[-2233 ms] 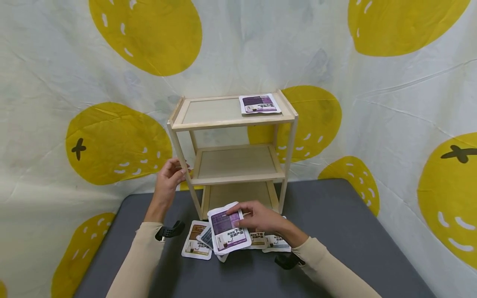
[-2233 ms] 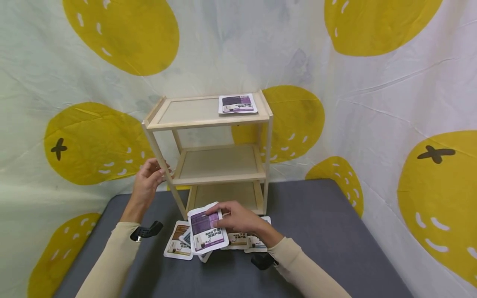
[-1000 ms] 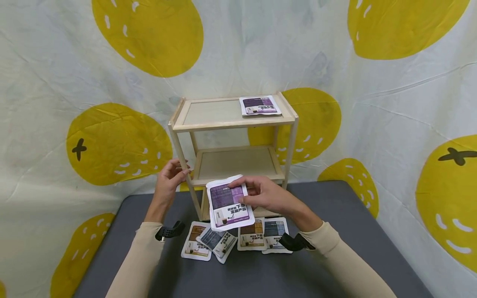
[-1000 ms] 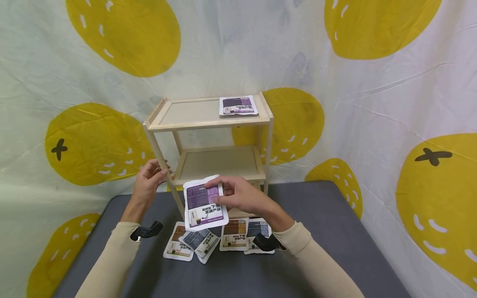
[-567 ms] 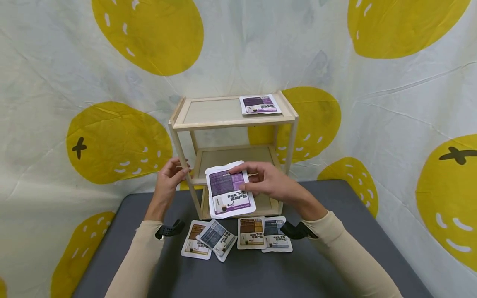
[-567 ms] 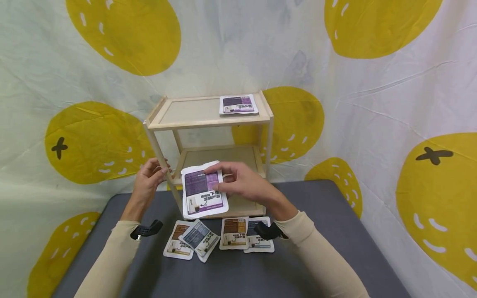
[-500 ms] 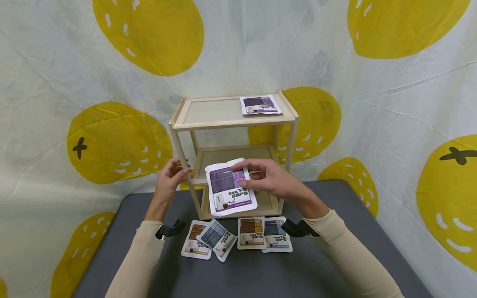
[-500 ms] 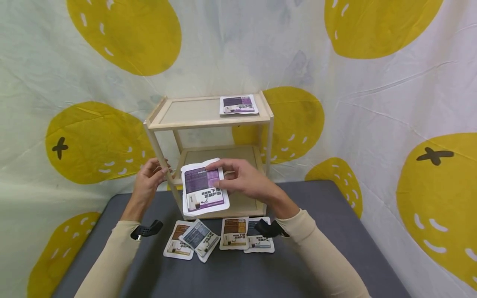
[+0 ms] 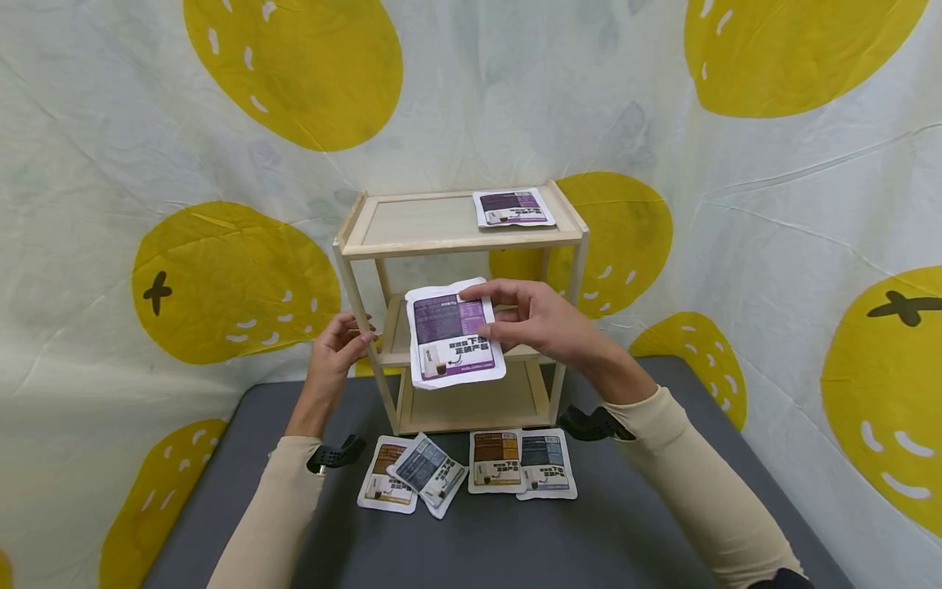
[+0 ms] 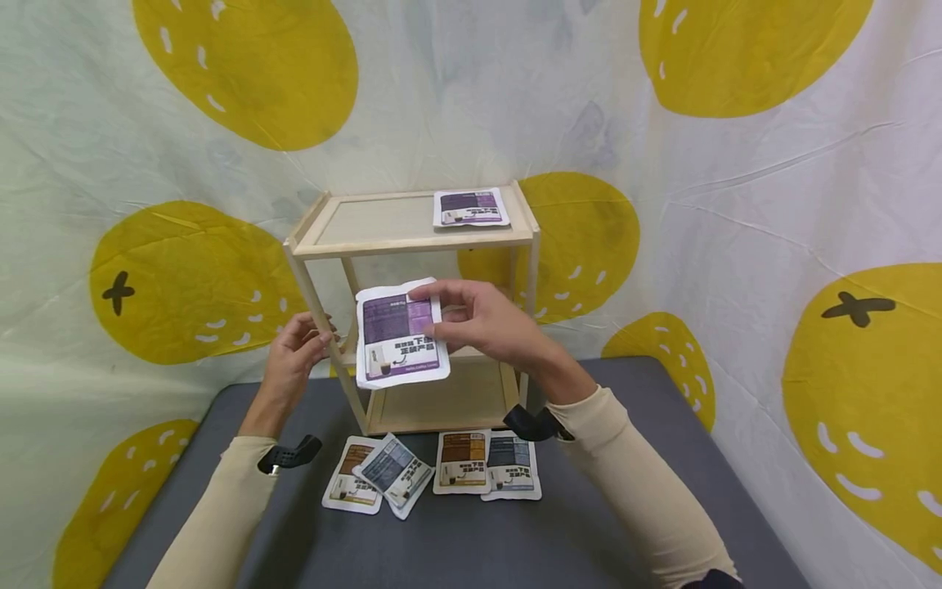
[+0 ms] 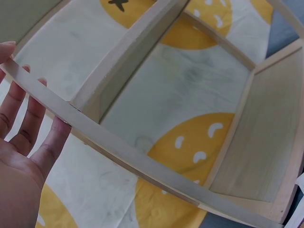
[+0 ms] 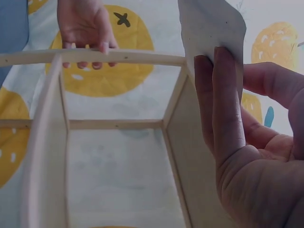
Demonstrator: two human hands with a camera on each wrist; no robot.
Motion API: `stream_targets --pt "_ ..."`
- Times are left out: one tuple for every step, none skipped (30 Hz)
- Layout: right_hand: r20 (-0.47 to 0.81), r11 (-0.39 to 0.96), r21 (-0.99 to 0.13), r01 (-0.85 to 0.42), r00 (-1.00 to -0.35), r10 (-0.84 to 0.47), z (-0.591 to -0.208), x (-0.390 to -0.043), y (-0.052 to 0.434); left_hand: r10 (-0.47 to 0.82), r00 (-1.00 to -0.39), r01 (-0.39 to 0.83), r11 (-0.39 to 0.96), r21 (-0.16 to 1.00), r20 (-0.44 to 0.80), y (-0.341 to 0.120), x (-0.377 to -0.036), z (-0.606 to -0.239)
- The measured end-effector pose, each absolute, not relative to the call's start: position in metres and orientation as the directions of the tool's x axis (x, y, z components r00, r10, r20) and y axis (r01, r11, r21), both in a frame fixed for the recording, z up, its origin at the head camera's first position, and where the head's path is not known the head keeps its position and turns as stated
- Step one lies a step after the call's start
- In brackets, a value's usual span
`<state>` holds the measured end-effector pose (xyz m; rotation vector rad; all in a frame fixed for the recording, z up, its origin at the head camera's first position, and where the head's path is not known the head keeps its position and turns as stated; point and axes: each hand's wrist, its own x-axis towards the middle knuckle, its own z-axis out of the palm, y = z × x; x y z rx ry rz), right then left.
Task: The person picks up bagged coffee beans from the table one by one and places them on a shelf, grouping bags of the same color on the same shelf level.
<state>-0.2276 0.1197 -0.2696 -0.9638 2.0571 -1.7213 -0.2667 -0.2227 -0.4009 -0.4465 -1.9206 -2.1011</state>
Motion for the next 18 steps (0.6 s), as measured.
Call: stream_targets --pt "0.195 0.062 -0.950 -0.307 -0.736 -0.648 -0.267 -0.229 0.120 0.017 -0.919 0.390 -0.092 0.916 0.393 -0.222 -0.266 -0.401" --pt "0.199 0.060 -0.949 -0.308 -0.739 -0.644 -0.265 -0.230 0.120 0.018 -0.919 0.392 -0.089 0.916 0.395 -0.222 -0.266 -0.401" --pt "0.204 0.057 -0.949 -0.311 -0.739 -0.642 -0.262 -0.231 0.120 0.021 -0.917 0.394 -0.085 0.915 0.397 -0.222 -0.266 -0.401" --pt "0.206 0.052 -0.949 -0.310 -0.740 -0.641 -0.260 -0.233 0.121 0.022 -0.916 0.397 -0.082 0.914 0.400 -0.222 -0.266 -0.401" --pt "0.209 0.049 -0.949 -0.310 -0.740 -0.639 -0.258 -0.234 0.121 0.024 -0.914 0.402 -0.080 0.912 0.405 -0.222 -0.266 -0.401" --pt "0.211 0.045 -0.950 -0.310 -0.740 -0.639 -0.256 -0.235 0.121 0.025 -0.912 0.406 -0.083 0.910 0.409 -0.222 -0.266 -0.402" --pt "0.213 0.042 -0.950 -0.310 -0.740 -0.638 -0.254 -0.236 0.121 0.026 -0.911 0.409 -0.085 0.909 0.412 -0.222 -0.265 -0.401" --pt "0.217 0.039 -0.949 -0.312 -0.740 -0.637 -0.252 -0.237 0.121 0.025 -0.910 0.411 -0.088 0.907 0.415 -0.222 -0.265 -0.402" --pt "0.220 0.038 -0.948 -0.315 -0.739 -0.636 -0.250 -0.237 0.121 0.026 -0.910 0.409 -0.089 0.908 0.413 -0.222 -0.265 -0.402" --pt "0.224 0.034 -0.948 -0.316 -0.740 -0.635 -0.248 -0.238 0.121 0.025 -0.911 0.409 -0.093 0.908 0.413 -0.222 -0.265 -0.402" --pt "0.228 0.034 -0.946 -0.321 -0.741 -0.631 -0.246 -0.238 0.121 0.024 -0.911 0.409 -0.094 0.908 0.413 -0.222 -0.266 -0.402" --pt "0.233 0.036 -0.944 -0.327 -0.743 -0.627 -0.244 -0.239 0.121 0.022 -0.911 0.408 -0.094 0.908 0.412 -0.222 -0.266 -0.402" --pt "0.238 0.037 -0.942 -0.332 -0.744 -0.624 -0.242 -0.240 0.121 0.023 -0.911 0.408 -0.092 0.908 0.411 -0.222 -0.266 -0.402" --pt "0.243 0.037 -0.941 -0.337 -0.746 -0.620 -0.240 -0.240 0.121 0.025 -0.911 0.409 -0.088 0.908 0.413 -0.222 -0.266 -0.402" --pt "0.247 0.038 -0.939 -0.341 -0.748 -0.616 -0.238 -0.241 0.121 0.028 -0.910 0.410 -0.085 0.908 0.413 -0.222 -0.266 -0.402" --pt "0.251 0.038 -0.938 -0.346 -0.750 -0.612 -0.237 -0.242 0.120 0.027 -0.909 0.411 -0.087 0.907 0.415 -0.222 -0.266 -0.402" --pt "0.254 0.041 -0.936 -0.349 -0.753 -0.607 -0.235 -0.243 0.120 0.026 -0.910 0.411 -0.084 0.908 0.414 -0.222 -0.266 -0.402" --pt "0.257 0.043 -0.934 -0.354 -0.754 -0.605 -0.233 -0.245 0.120 0.025 -0.910 0.411 -0.083 0.908 0.414 -0.222 -0.266 -0.402"
